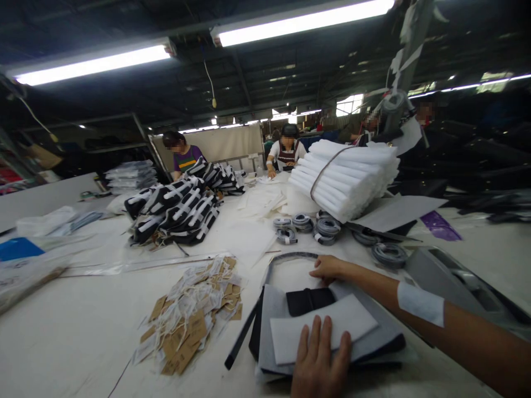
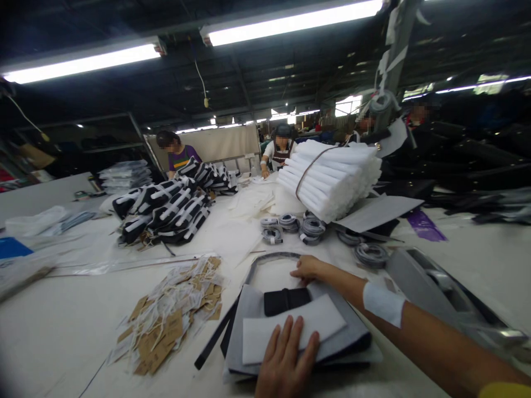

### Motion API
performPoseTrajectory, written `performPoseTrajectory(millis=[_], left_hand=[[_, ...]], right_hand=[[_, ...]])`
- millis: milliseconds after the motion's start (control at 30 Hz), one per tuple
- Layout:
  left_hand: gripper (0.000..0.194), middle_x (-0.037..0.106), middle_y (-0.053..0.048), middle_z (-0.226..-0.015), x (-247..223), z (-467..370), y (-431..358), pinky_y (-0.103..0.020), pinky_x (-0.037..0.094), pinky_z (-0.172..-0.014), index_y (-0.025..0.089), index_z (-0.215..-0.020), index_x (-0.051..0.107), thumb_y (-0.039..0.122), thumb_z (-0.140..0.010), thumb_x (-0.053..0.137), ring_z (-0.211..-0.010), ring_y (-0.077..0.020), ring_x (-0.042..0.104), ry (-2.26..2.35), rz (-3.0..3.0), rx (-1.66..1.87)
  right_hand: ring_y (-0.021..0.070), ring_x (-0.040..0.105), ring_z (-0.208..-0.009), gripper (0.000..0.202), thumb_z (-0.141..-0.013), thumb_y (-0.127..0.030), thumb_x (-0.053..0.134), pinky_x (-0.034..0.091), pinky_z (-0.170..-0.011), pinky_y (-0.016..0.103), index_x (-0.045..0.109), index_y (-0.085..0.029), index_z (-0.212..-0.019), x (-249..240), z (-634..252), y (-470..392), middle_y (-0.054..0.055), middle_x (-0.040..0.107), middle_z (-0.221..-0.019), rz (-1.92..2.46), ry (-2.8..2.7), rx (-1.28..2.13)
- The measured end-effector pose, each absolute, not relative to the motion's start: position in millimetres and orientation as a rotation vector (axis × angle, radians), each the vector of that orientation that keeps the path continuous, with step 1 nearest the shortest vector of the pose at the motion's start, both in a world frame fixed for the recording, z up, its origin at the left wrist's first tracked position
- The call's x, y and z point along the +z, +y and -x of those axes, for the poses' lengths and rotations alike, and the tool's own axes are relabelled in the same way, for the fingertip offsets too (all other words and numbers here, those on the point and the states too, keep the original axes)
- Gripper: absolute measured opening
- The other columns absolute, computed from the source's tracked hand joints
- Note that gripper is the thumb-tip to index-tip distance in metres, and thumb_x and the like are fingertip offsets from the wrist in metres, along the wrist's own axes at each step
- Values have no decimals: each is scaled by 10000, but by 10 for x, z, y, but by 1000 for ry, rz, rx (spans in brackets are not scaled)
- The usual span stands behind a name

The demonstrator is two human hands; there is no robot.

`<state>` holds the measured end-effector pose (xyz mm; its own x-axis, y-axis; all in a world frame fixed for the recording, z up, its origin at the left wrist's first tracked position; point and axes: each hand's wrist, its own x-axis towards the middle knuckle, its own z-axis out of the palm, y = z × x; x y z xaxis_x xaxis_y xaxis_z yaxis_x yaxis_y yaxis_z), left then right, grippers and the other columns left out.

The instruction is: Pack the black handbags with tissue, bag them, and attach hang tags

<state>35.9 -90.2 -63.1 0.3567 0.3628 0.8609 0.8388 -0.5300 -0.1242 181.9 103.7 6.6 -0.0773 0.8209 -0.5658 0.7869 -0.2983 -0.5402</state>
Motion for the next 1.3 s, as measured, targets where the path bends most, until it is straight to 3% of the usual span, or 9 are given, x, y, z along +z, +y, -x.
performPoseTrajectory(millis=[300,467,533,667,800,933,1067,1233,1300], left_hand=[[337,716,-50,-1234,-575,-347,-915,-363,584,-887,313,-1275,656,239,-1010,462,-1145,-239,680,-1062,2075,-1085],[325,714,-42,-1240,-544,-336,-918,-356,606,-859,315,-1285,645,264,-994,509,-1130,-237,688,-1066,2088,-1049],[336,713,-44,-1242,-538,-331,-918,-351,606,-867,310,-1304,632,269,-988,525,-1135,-236,686,-1059,2090,-1035],[336,713,-39,-1244,-529,-324,-920,-351,601,-873,315,-1304,632,270,-995,510,-1141,-233,682,-1054,2081,-1043],[337,705,-28,-1259,-511,-318,-927,-347,597,-877,326,-1305,631,272,-1006,484,-1152,-225,676,-1064,2098,-1034],[351,697,-32,-1274,-508,-314,-935,-353,591,-888,321,-1330,611,279,-1015,463,-1173,-227,663,-1060,2119,-1013],[373,669,-36,-1320,-530,-297,-950,-368,576,-923,324,-1356,589,262,-1022,433,-1225,-234,630,-1072,2153,-975],[420,603,-56,-1409,-540,-253,-976,-387,532,-1006,302,-1430,512,247,-1034,384,-1321,-245,550,-1084,2227,-894],[431,583,-66,-1430,-528,-238,-983,-396,520,-1026,289,-1450,487,243,-1035,383,-1343,-251,527,-1085,2257,-844]], right_hand=[[170,690,-936,309,-961,-315,623,581,-810,328,581,-156,-1223,261,-2057,1022,74,690,-1105,1658,-1547,1516],[180,710,-731,409,-904,-488,668,575,-708,323,632,-116,-1069,146,-2032,1056,62,714,-817,1802,-1538,1454],[190,687,-613,500,-851,-512,719,569,-637,333,624,-107,-1130,74,-1971,1069,45,693,-705,1865,-1543,1406],[195,694,-635,819,-762,-442,818,561,-599,298,445,-167,-1437,30,-1842,1070,51,731,-776,1771,-1517,1403],[192,730,-845,1016,-735,-332,841,583,-711,270,249,-187,-1548,118,-1823,1051,102,756,-1026,1523,-1429,1515],[194,716,-1003,1063,-759,-310,811,556,-926,317,144,-203,-1580,272,-1984,996,133,712,-1208,1294,-1381,1539],[229,698,-1075,1100,-772,-315,800,487,-1043,402,77,-228,-1596,491,-2209,748,110,733,-1168,1136,-1416,1520],[243,714,-1026,1011,-874,-370,709,499,-1019,427,21,-249,-1604,696,-2454,60,70,772,-1045,1081,-1745,1233],[237,725,-978,908,-913,-348,656,527,-984,403,76,-255,-1605,653,-2549,-250,59,777,-1021,1150,-1931,1032]])
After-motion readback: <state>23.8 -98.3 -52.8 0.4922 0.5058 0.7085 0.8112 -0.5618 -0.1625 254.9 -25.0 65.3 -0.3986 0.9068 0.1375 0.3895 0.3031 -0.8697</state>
